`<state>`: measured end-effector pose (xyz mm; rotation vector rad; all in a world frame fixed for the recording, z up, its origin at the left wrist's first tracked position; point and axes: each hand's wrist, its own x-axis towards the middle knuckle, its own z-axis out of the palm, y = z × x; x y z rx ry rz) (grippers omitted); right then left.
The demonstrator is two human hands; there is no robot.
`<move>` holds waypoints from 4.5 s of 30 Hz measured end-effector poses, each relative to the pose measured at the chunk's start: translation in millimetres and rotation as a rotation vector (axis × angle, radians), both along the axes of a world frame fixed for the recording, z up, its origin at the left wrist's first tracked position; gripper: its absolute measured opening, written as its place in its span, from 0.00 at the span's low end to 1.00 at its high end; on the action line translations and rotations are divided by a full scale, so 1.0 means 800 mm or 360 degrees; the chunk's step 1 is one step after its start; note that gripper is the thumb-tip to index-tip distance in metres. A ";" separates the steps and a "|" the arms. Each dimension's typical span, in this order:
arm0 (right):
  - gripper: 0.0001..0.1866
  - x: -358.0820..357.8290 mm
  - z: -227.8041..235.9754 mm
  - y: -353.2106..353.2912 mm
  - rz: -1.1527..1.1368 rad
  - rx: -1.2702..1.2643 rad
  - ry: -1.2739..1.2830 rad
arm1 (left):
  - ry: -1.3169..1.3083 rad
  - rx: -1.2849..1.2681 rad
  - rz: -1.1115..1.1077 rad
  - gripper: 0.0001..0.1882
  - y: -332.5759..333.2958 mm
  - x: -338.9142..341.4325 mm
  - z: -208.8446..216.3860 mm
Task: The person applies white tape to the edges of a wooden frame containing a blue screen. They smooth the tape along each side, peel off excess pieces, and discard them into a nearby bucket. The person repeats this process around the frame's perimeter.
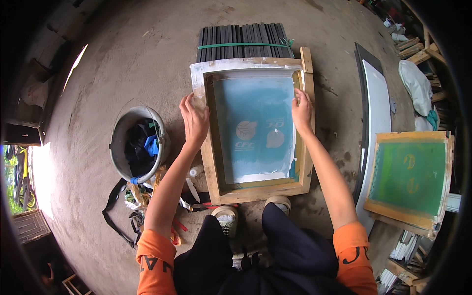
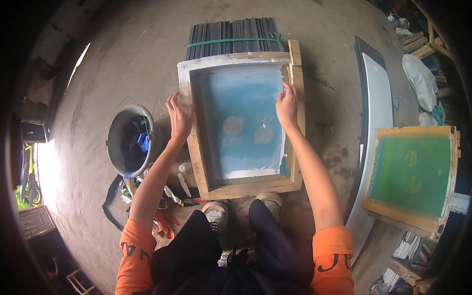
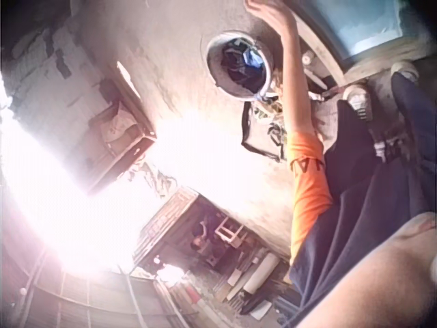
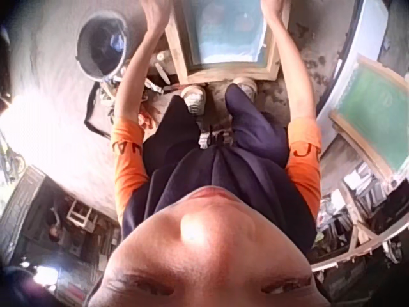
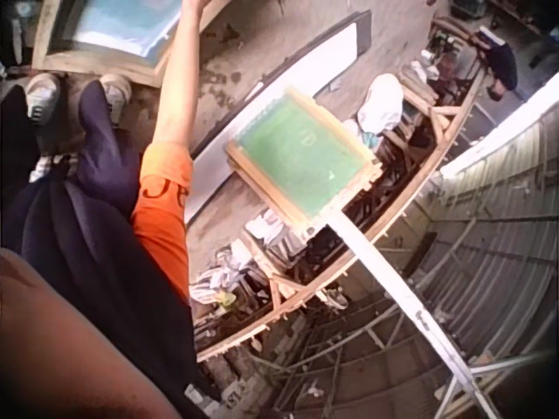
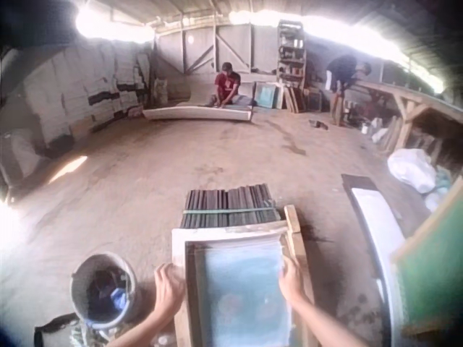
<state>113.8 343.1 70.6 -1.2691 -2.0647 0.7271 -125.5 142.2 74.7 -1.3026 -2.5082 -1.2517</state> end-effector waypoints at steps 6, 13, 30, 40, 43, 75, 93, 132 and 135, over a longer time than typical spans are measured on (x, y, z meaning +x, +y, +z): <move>0.24 -0.029 -0.028 0.027 -0.0144 0.0242 -0.0046 | -0.0109 -0.0034 0.0085 0.31 0.051 0.005 -0.011; 0.26 -0.040 -0.030 0.026 0.0020 0.0769 -0.0657 | -0.0063 -0.0053 0.0134 0.30 0.055 0.000 -0.009; 0.26 -0.049 -0.006 0.046 0.0061 0.0602 -0.0969 | -0.0256 0.0054 0.0137 0.23 0.053 -0.003 -0.011; 0.29 -0.074 -0.029 0.003 -0.0128 0.0744 -0.0907 | -0.0209 0.0034 0.0212 0.22 0.053 0.000 -0.011; 0.27 -0.066 -0.029 0.004 -0.0134 0.0776 -0.0923 | -0.0145 0.0022 0.0212 0.22 0.057 0.003 -0.014; 0.19 0.002 -0.012 0.076 -0.0242 0.0776 -0.0059 | 0.0059 0.0297 -0.0281 0.03 0.318 0.183 -0.016; 0.17 0.003 -0.016 0.075 -0.0231 0.0776 0.0016 | -0.0333 0.0273 -0.0202 0.04 0.325 0.191 -0.022; 0.15 0.005 -0.014 0.077 -0.0236 0.0746 0.0083 | -0.0296 0.0236 -0.0345 0.05 0.310 0.182 -0.019; 0.15 0.005 -0.014 0.077 -0.0253 0.0748 0.0067 | -0.0233 0.0201 -0.0340 0.07 0.311 0.187 -0.015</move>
